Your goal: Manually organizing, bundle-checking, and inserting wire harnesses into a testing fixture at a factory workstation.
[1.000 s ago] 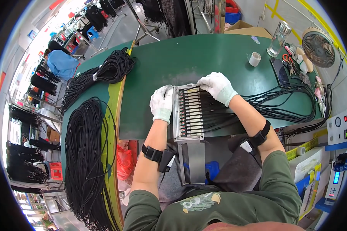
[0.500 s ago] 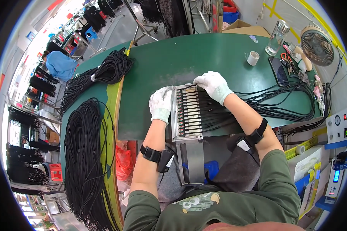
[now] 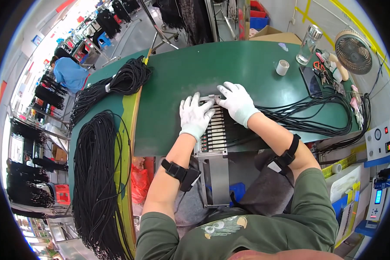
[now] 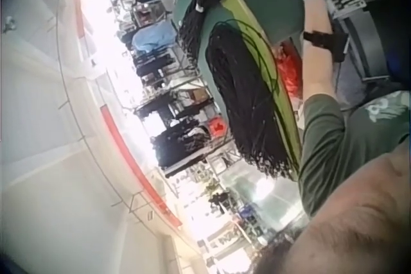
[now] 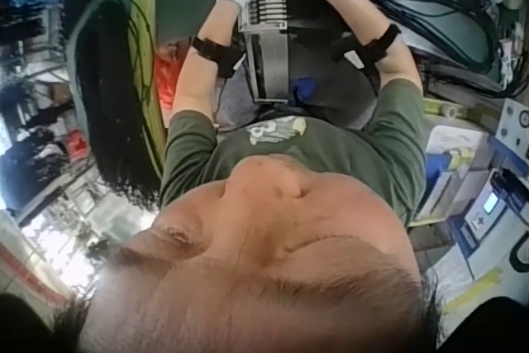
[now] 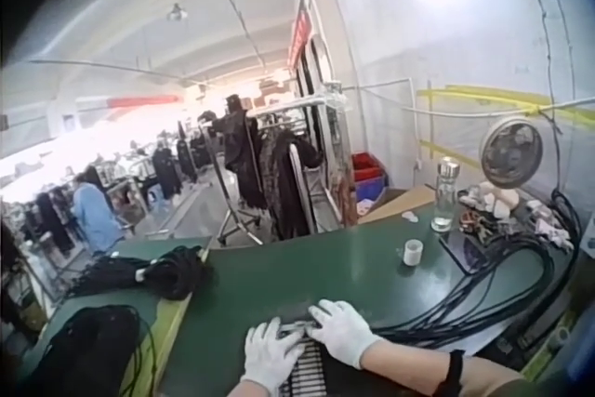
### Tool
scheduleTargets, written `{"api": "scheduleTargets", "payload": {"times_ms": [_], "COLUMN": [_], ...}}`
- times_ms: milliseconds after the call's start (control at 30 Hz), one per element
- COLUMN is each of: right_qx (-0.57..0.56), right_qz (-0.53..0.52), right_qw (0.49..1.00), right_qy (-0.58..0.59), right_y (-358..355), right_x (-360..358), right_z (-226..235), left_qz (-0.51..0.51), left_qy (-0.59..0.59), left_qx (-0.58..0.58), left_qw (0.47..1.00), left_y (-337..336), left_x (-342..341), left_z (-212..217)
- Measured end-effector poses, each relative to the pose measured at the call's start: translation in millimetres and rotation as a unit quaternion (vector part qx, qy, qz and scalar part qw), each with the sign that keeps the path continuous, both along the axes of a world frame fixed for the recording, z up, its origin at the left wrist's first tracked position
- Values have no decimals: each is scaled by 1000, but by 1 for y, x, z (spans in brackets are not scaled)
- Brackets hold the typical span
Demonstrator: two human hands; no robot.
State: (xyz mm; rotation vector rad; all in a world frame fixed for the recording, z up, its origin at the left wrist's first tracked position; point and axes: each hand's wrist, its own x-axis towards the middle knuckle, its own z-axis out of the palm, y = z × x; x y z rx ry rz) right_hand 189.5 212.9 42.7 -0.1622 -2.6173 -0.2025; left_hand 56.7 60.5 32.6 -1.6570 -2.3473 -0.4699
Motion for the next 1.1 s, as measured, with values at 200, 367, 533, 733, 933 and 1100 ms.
{"api": "scheduleTargets", "payload": {"times_ms": [200,367,533,733,933,1100], "right_qx": [-136,-94,-100,-355,-522,-204], "right_qz": [174,324,389,239,16,-80], "right_qw": [975,935,914,897,844,973], "right_qy": [-25,-111,-63,109,125,-70], "right_y": [-54,-150,-171,-130,-50,-52], "right_x": [48,118,120,82,8,21], "right_z": [42,-2,-23,85,31,49], "left_qz": [-48,-44,-31,-39,-26,-126], "left_qy": [-80,-300,-309,-329,-281,-320], "left_qx": [68,167,177,230,222,224], "left_qw": [993,938,934,915,933,912], "left_y": [-15,-39,-68,-97,-95,-33], "left_x": [-23,-38,-27,-14,-9,5], "left_z": [-21,-21,-29,-27,-23,-46]}}
